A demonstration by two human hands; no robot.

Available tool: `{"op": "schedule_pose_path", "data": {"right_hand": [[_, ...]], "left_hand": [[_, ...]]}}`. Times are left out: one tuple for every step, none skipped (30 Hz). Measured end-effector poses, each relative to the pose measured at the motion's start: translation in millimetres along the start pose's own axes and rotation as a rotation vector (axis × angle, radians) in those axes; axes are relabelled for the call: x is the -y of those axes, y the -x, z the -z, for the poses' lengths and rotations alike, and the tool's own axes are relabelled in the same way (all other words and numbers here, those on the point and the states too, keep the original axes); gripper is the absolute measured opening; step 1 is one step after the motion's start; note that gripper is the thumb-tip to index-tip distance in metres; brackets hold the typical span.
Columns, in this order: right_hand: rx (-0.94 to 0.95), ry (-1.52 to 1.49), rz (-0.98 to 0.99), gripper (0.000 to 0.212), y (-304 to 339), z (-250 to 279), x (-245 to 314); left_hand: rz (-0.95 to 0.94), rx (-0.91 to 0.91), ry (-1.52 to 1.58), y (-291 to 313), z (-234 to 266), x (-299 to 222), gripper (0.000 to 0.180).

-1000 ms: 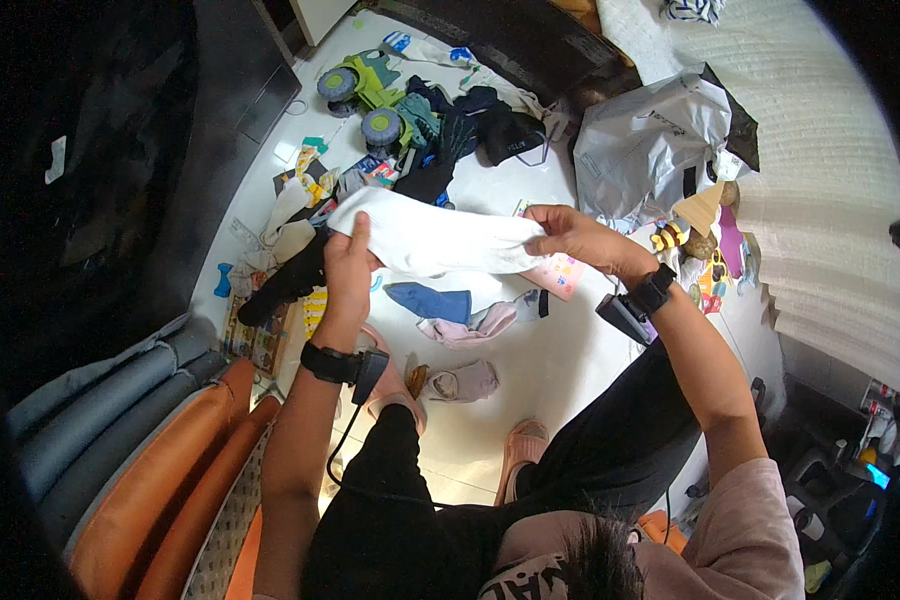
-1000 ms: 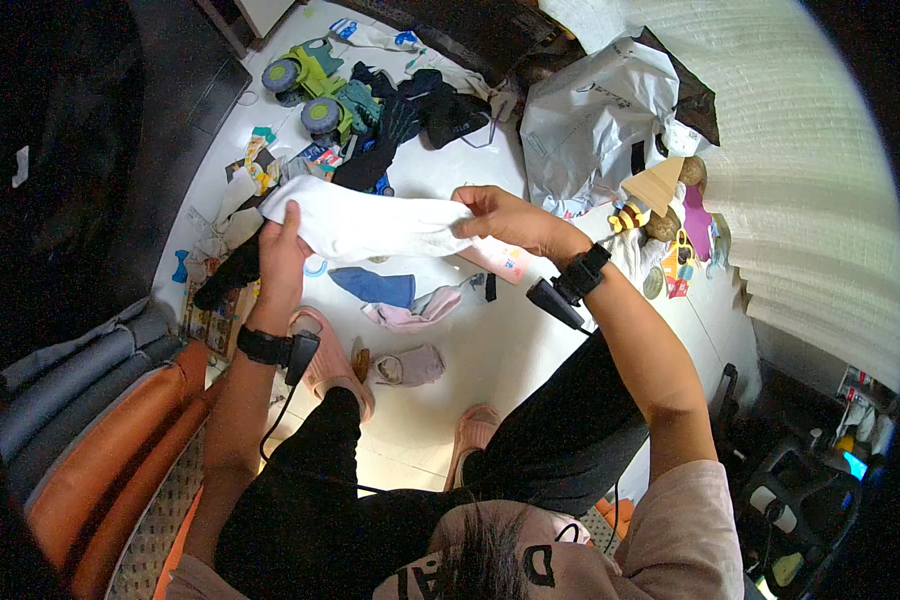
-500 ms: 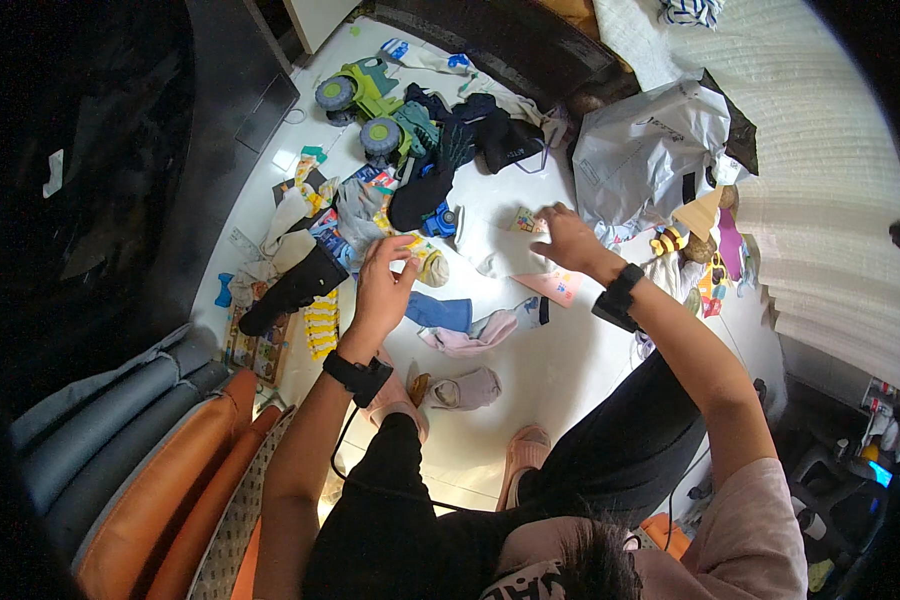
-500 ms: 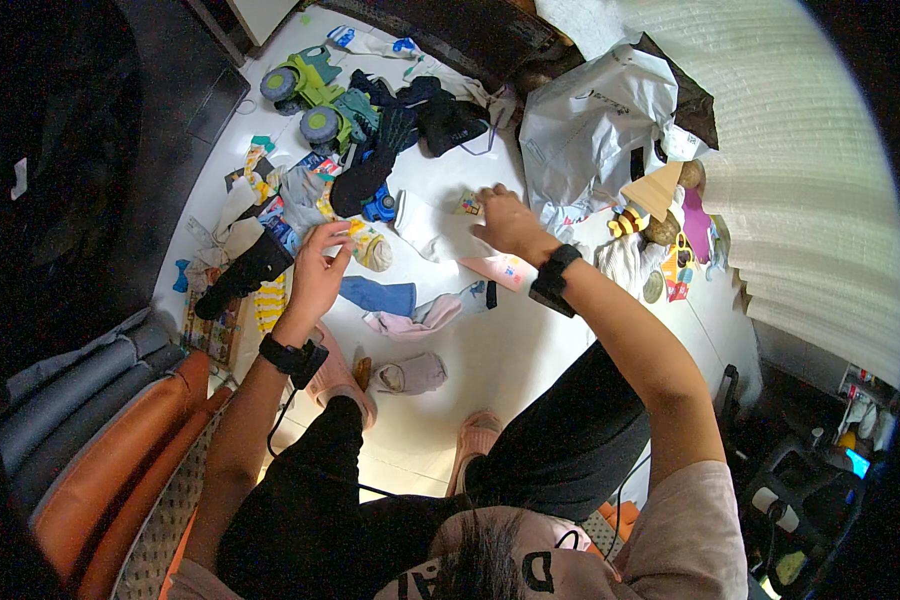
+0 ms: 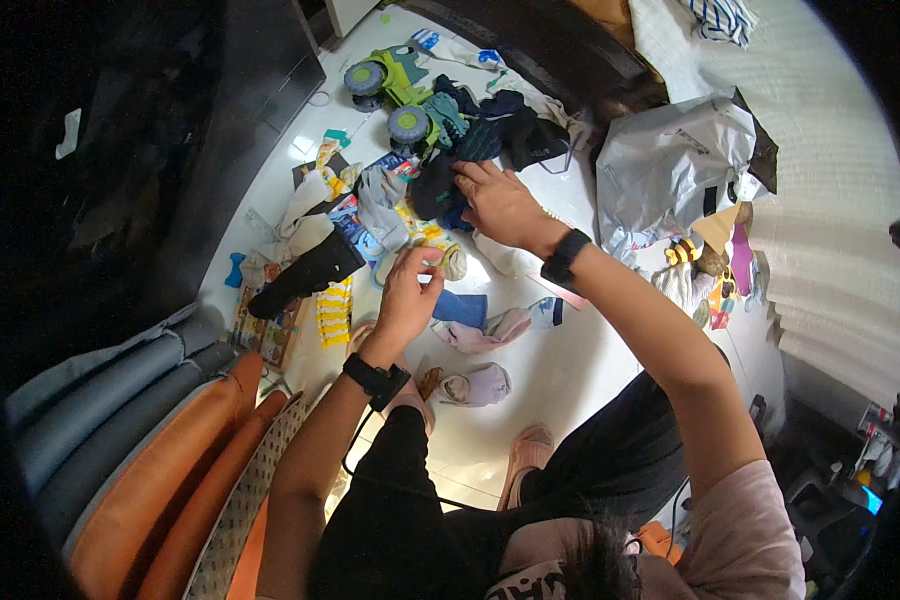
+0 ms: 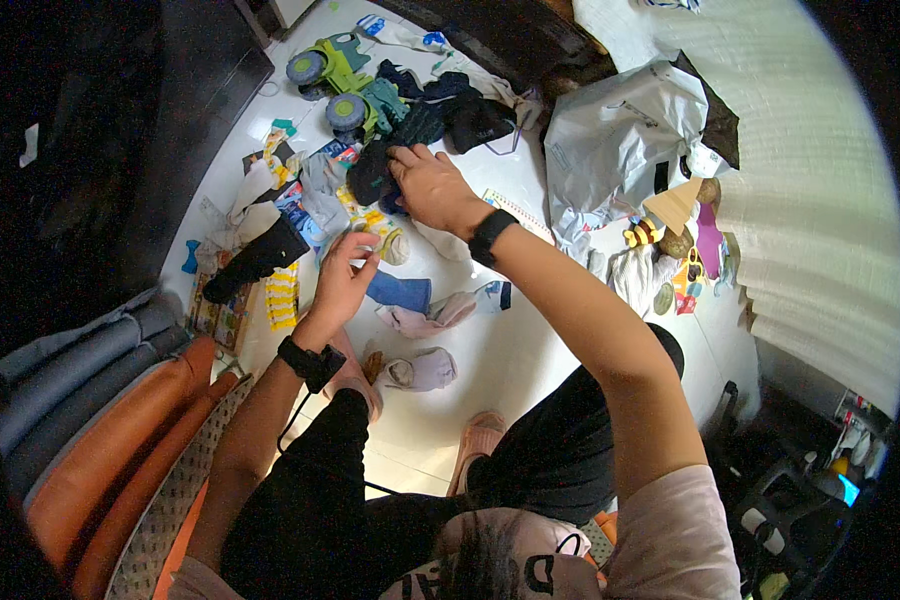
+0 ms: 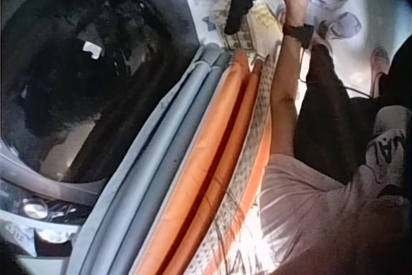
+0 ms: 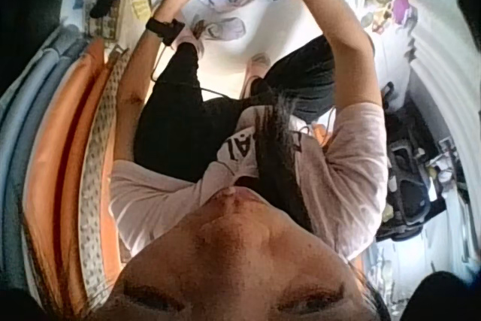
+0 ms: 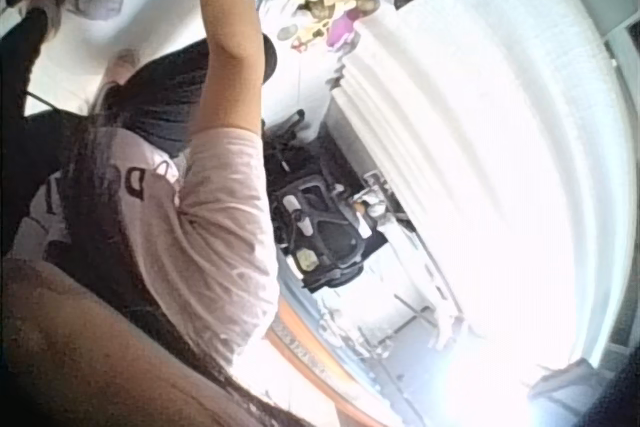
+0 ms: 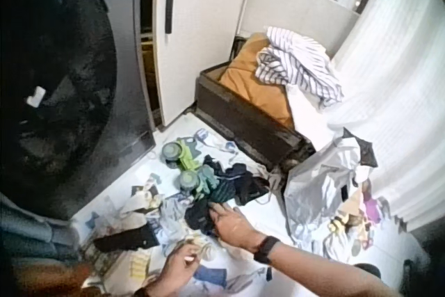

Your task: The person unpacks a cardboard box and a plastic mailer, then sorts through small clothing items and accessories on the floor. They handle socks, underwear, and small garments one by one, placing them into piles.

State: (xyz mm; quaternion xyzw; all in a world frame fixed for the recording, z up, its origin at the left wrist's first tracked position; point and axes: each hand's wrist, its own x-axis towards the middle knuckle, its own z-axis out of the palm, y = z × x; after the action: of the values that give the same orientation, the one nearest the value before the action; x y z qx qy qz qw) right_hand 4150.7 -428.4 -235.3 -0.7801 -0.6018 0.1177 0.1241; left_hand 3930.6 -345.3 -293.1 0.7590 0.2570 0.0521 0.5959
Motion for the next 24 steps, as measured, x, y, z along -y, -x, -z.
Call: {"op": "schedule_pose_path", "data": {"right_hand": [[-0.022, -0.093, 0.001, 0.043, 0, 9, 2], [-0.008, -0.173, -0.032, 0.044, -1, 18, 5], [-0.114, -0.193, -0.007, 0.042, -3, 29, 9], [-0.097, -0.462, -0.144, 0.036, -1, 43, 12], [-0.040, -0.733, -0.273, 0.030, 5, 58, 14], [-0.019, -0.890, -0.336, 0.025, 9, 71, 16], [-0.031, -1.084, -0.314, 0.022, 14, 83, 17], [0.003, -1.080, -0.354, 0.021, 18, 92, 17], [0.012, -1.117, -0.314, 0.021, 24, 99, 15], [0.034, -1.082, -0.352, 0.024, 30, 101, 14], [0.034, -1.095, -0.416, 0.024, 38, 102, 14], [0.024, -1.072, -0.475, 0.025, 45, 100, 13], [0.010, -1.064, -0.502, 0.026, 52, 97, 13], [0.013, -1.059, -0.536, 0.032, 61, 94, 15], [-0.033, -1.081, -0.605, 0.044, 68, 88, 18], [-0.040, -1.105, -0.542, 0.050, 76, 82, 24], [-0.046, -1.095, -0.598, 0.056, 85, 78, 31], [-0.026, -1.091, -0.607, 0.059, 91, 73, 40], [0.018, -1.042, -0.591, 0.060, 96, 69, 49], [0.067, -1.009, -0.506, 0.057, 102, 71, 55], [0.129, -0.954, -0.488, 0.054, 105, 71, 61], [0.113, -0.850, -0.430, 0.055, 103, 69, 65], [0.084, -0.756, -0.342, 0.056, 101, 69, 68], [0.012, -0.694, -0.285, 0.046, 100, 69, 70]], "left_hand": [[-0.020, -0.009, 0.058, -1, 0, 1, 0.030], [-0.013, -0.020, 0.108, -1, -1, 2, 0.031], [0.038, -0.026, 0.149, -2, 0, 2, 0.031], [0.017, -0.063, 0.129, -1, -1, 1, 0.038], [-0.018, -0.102, 0.174, -1, -1, -1, 0.048], [-0.042, -0.108, 0.189, -1, -1, -4, 0.057], [-0.054, -0.109, 0.216, -1, -2, -8, 0.067], [-0.055, -0.061, 0.265, -1, -4, -13, 0.071], [-0.049, -0.007, 0.323, -2, -5, -19, 0.075], [-0.132, 0.056, 0.340, -4, -5, -26, 0.064], [-0.028, 0.197, 0.513, -5, -6, -33, 0.041], [-0.021, 0.227, 0.480, -6, -7, -40, 0.032], [0.044, 0.270, 0.425, -7, -7, -46, 0.025], [0.003, 0.248, 0.440, -5, -8, -53, 0.020], [0.011, 0.223, 0.546, -3, -10, -59, 0.019], [0.059, 0.196, 0.634, 0, -12, -64, 0.018], [0.078, 0.179, 0.744, 1, -11, -67, 0.018], [0.085, 0.177, 0.741, 1, -9, -69, 0.018], [0.096, 0.184, 0.640, 1, -8, -70, 0.019], [0.075, 0.203, 0.568, 1, -7, -70, 0.019], [0.067, 0.218, 0.486, 1, -7, -70, 0.019], [0.035, 0.223, 0.474, 1, -8, -69, 0.019], [0.016, 0.222, 0.452, 0, -9, -69, 0.020], [-0.003, 0.220, 0.430, 0, -12, -69, 0.020]]}}
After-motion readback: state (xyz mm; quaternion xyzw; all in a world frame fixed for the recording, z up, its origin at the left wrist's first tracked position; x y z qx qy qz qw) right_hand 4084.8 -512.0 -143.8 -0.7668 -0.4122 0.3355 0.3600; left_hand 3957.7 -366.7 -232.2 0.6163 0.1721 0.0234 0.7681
